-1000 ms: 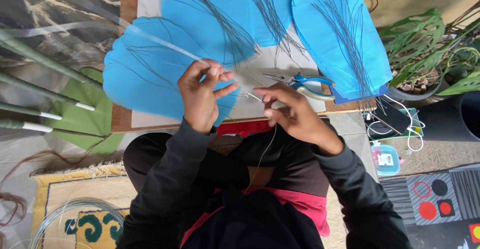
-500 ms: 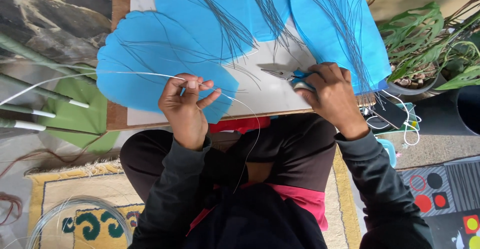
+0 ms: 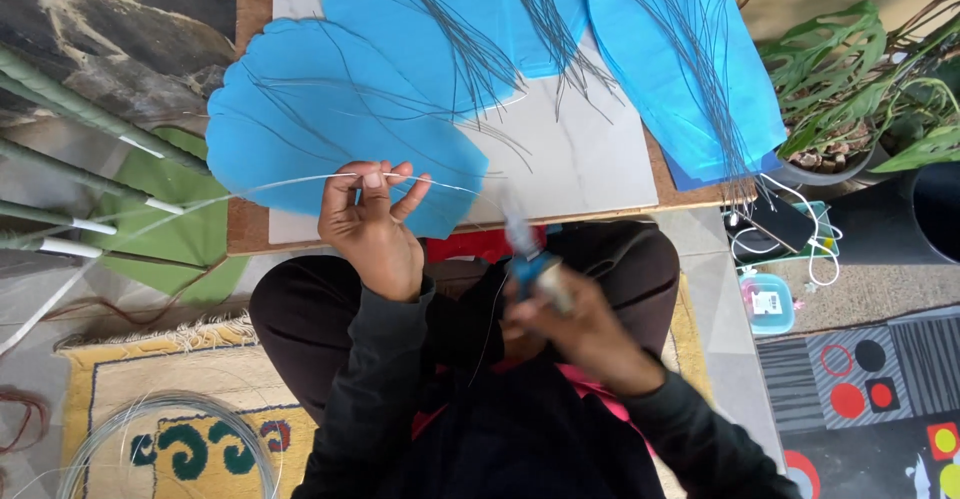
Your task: Bending the ends of thin metal wires into loops and cutting them to length using pliers for craft assembly.
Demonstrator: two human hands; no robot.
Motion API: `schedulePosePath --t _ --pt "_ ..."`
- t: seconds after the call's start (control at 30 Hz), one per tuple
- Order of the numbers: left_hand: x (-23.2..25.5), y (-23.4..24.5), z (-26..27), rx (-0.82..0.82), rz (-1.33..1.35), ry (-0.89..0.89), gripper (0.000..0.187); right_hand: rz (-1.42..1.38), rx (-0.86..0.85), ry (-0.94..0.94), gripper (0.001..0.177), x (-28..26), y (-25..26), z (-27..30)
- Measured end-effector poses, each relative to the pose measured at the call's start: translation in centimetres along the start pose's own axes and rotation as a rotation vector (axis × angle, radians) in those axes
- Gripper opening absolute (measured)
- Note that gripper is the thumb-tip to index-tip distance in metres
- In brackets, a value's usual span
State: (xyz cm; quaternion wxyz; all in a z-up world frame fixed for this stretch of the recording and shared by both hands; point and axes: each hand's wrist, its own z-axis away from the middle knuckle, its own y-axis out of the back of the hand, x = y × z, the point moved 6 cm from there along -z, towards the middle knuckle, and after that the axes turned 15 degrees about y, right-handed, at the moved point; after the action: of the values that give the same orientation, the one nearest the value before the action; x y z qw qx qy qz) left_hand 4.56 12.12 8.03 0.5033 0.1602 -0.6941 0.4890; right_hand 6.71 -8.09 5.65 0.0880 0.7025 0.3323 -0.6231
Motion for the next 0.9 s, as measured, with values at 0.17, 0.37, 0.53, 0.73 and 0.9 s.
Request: schedulePosePath --t 0.17,0.37,0.53,0.73,0.9 --pt "0.9 0.8 0.9 0.026 0.045 -0.047 0.008 -0.114 -0.073 -0.217 0.008 2.7 -3.6 1.8" --pt "1.2 1.7 2.1 0.067 0.126 -0.045 0.007 -0.121 -0.014 -0.139 0.015 1.9 -4.8 0.4" --pt "0.8 2.0 2.8 0.057 0.153 -0.036 0.007 -0.101 0.012 -0.064 0.009 4.2 -4.7 0.0" --pt "1.0 2.1 3.2 0.030 0.151 -0.038 0.007 -0.059 0.007 -0.007 0.007 2.6 -5.8 -0.6" --pt "0.6 2.2 3.3 0.016 0.160 -0.040 0.008 -0.047 0.014 0.019 0.007 5.7 -4.5 -0.3"
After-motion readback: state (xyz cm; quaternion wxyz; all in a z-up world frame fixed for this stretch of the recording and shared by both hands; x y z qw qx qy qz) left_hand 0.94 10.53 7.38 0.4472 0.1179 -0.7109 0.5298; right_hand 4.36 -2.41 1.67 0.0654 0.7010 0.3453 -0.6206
